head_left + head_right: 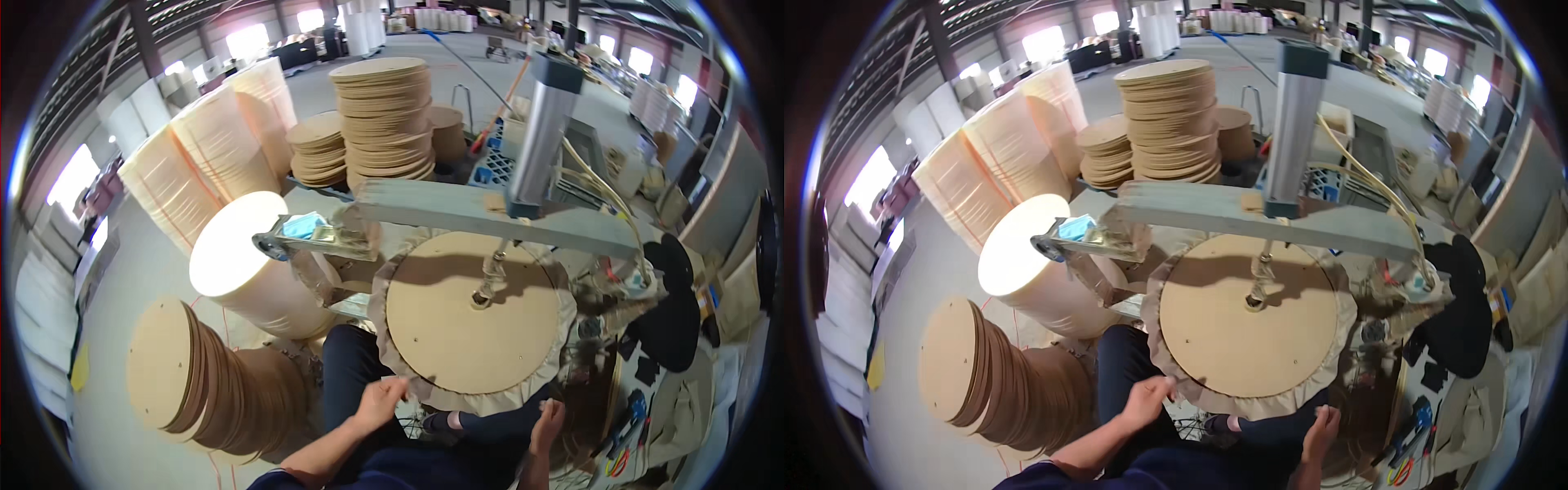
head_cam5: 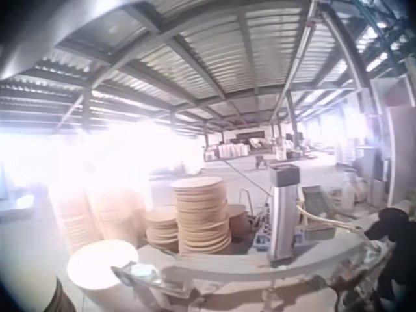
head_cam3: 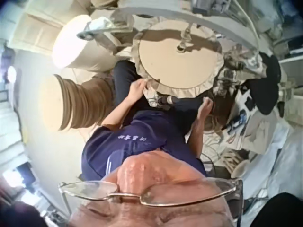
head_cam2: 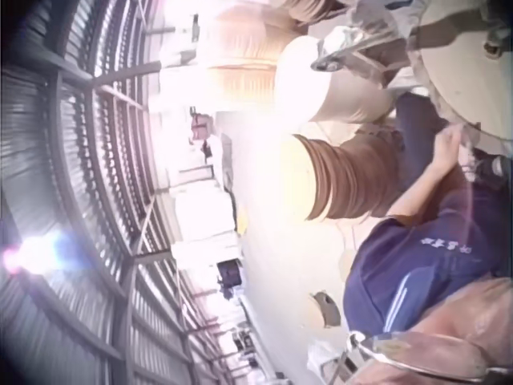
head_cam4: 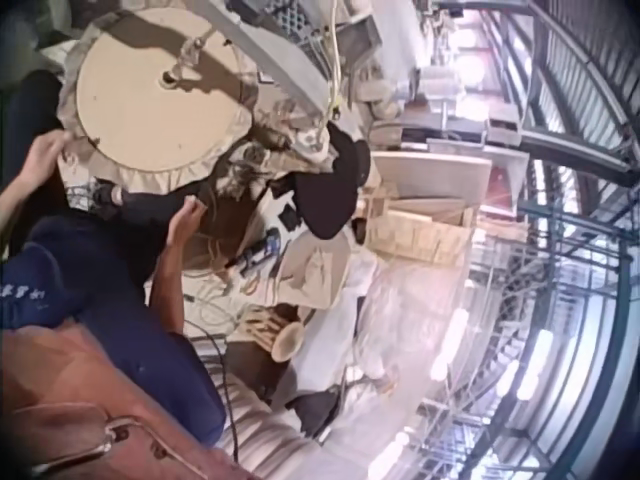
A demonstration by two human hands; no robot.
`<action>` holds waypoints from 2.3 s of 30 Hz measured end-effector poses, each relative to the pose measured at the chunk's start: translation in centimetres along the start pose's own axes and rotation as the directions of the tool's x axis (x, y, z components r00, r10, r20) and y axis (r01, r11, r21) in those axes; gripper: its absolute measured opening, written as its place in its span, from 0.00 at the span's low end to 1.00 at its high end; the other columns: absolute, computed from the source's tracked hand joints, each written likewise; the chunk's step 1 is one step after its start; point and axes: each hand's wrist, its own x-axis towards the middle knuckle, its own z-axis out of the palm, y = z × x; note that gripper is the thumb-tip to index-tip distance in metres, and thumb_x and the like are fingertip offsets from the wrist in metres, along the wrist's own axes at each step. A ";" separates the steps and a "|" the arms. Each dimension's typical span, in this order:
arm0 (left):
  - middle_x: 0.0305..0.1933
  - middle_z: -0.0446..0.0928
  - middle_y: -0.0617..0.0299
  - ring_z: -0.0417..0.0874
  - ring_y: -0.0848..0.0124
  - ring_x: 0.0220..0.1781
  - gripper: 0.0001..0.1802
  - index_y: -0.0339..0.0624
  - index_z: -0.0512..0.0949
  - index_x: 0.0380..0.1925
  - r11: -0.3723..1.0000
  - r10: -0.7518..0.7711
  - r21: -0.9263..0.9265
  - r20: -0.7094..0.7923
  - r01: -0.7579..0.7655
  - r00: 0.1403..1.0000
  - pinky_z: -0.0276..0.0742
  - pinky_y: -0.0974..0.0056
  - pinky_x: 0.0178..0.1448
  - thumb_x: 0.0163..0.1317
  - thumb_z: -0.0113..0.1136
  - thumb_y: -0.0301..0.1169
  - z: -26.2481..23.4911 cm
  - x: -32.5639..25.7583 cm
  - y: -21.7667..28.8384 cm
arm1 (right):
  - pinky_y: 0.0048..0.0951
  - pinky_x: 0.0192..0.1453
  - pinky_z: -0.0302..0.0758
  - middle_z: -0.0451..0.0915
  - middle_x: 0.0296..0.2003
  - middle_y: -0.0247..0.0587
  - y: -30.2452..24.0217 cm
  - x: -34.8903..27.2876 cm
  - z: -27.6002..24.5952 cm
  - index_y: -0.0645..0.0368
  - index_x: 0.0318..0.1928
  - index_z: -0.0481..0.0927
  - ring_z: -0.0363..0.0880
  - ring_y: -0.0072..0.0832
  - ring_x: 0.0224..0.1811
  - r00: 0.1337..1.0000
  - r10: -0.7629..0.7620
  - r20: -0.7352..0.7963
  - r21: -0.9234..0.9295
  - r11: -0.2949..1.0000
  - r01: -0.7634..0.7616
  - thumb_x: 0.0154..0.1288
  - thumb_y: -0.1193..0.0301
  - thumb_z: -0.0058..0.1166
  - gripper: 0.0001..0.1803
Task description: Upholster a circular furniture piece by stretching fabric and foam over a base and securing it with a pneumatic staple gun.
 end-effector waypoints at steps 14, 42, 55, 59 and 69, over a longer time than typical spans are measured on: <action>0.67 0.73 0.47 0.74 0.47 0.66 0.28 0.49 0.81 0.59 0.308 0.813 0.924 -0.133 -0.226 0.567 0.64 0.44 0.74 0.57 0.56 0.17 -13.5 16.4 20.3 | 0.54 0.70 0.67 0.71 0.62 0.66 1.5 0.1 2.8 0.71 0.67 0.66 0.68 0.60 0.66 1.000 -0.009 0.016 -0.686 0.727 0.017 0.70 0.59 0.57 0.34; 0.39 0.80 0.63 0.76 0.74 0.42 0.07 0.37 0.81 0.38 0.926 0.377 0.209 -0.503 -0.313 0.778 0.72 0.68 0.49 0.72 0.60 0.30 -3.5 10.8 10.4 | 0.42 0.53 0.77 0.83 0.49 0.54 3.8 9.7 -0.7 0.67 0.53 0.80 0.85 0.43 0.51 0.861 0.437 -0.259 -0.043 0.885 -0.463 0.69 0.55 0.59 0.26; 0.61 0.77 0.54 0.79 0.56 0.59 0.29 0.37 0.77 0.59 0.234 0.440 0.543 0.680 -0.806 0.586 0.74 0.53 0.64 0.56 0.69 0.30 10.9 2.1 4.4 | 0.43 0.43 0.79 0.84 0.33 0.47 0.7 14.4 -7.9 0.59 0.49 0.78 0.87 0.41 0.38 0.982 -0.006 0.190 -0.397 0.914 0.082 0.71 0.58 0.57 0.18; 0.49 0.83 0.57 0.83 0.57 0.49 0.16 0.39 0.84 0.48 0.354 0.521 0.505 0.592 -0.787 0.615 0.80 0.55 0.54 0.59 0.68 0.29 10.5 3.5 4.1 | 0.41 0.44 0.79 0.85 0.35 0.47 0.9 4.7 -9.8 0.60 0.46 0.80 0.86 0.40 0.39 0.931 0.142 0.336 -0.412 0.911 0.009 0.72 0.61 0.58 0.15; 0.32 0.84 0.55 0.84 0.63 0.30 0.07 0.38 0.86 0.37 0.889 0.133 0.348 0.428 -0.299 0.894 0.79 0.63 0.39 0.65 0.68 0.31 9.8 9.3 4.4 | 0.33 0.44 0.75 0.78 0.39 0.44 1.1 -7.8 -3.5 0.58 0.45 0.83 0.79 0.35 0.38 0.999 -0.009 0.036 -0.223 0.975 0.016 0.70 0.68 0.60 0.09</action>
